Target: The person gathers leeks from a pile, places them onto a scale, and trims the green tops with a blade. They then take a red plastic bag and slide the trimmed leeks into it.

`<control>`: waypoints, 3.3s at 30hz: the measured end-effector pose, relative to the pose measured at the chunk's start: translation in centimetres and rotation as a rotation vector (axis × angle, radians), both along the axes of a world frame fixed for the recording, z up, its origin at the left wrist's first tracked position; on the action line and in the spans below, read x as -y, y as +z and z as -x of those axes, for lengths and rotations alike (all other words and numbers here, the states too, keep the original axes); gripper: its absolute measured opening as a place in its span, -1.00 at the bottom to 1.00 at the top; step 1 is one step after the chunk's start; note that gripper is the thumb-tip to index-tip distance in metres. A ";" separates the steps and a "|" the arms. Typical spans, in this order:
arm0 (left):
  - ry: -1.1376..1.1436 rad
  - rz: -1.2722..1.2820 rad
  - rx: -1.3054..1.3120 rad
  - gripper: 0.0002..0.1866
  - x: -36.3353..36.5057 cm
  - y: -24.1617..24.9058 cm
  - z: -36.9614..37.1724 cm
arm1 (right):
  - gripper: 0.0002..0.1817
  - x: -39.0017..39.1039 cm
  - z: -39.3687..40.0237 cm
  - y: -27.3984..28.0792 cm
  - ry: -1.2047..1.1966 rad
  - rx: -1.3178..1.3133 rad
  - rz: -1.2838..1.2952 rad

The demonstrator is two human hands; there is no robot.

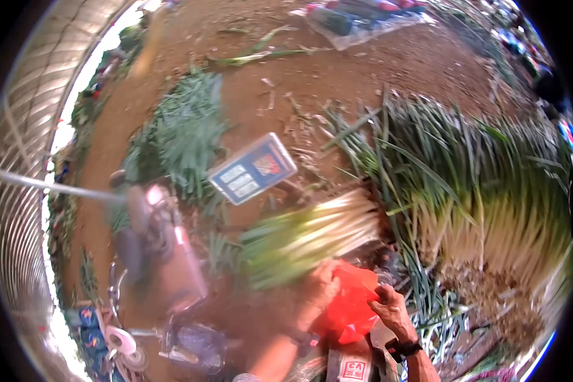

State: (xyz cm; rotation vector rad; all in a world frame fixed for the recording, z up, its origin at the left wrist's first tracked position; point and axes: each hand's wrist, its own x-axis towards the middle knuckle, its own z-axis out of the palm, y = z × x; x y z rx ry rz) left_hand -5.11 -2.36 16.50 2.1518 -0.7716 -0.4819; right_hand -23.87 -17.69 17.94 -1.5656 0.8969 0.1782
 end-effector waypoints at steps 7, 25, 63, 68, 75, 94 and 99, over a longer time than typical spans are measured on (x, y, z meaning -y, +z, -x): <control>0.186 -0.053 0.079 -0.74 5.2 -1.2 0.8 | -0.92 9.4 -2.4 -0.8 0.366 0.030 0.489; 0.619 -0.240 0.080 -0.68 0.0 -3.7 0.7 | -0.83 14.7 -0.5 -6.6 0.690 -0.173 0.671; 1.120 -0.068 0.124 -0.80 -9.9 -6.6 1.6 | -0.77 13.5 0.3 -13.7 0.408 -0.193 0.074; 1.106 -0.128 0.136 -0.83 -13.1 -9.7 2.3 | -0.54 13.9 -1.6 -10.5 0.352 -0.244 -0.209; 1.169 -0.010 0.095 -0.85 -12.4 -10.6 2.5 | -0.65 16.8 -2.5 -12.3 0.306 -0.209 0.006; 1.084 -0.279 -0.276 -0.83 -4.7 -8.3 5.9 | -0.60 20.9 -13.3 -21.5 0.553 -0.195 0.496; 1.069 -0.335 -0.167 -0.88 -3.3 -9.1 6.7 | -0.74 20.7 -14.2 -27.4 0.603 -0.102 0.515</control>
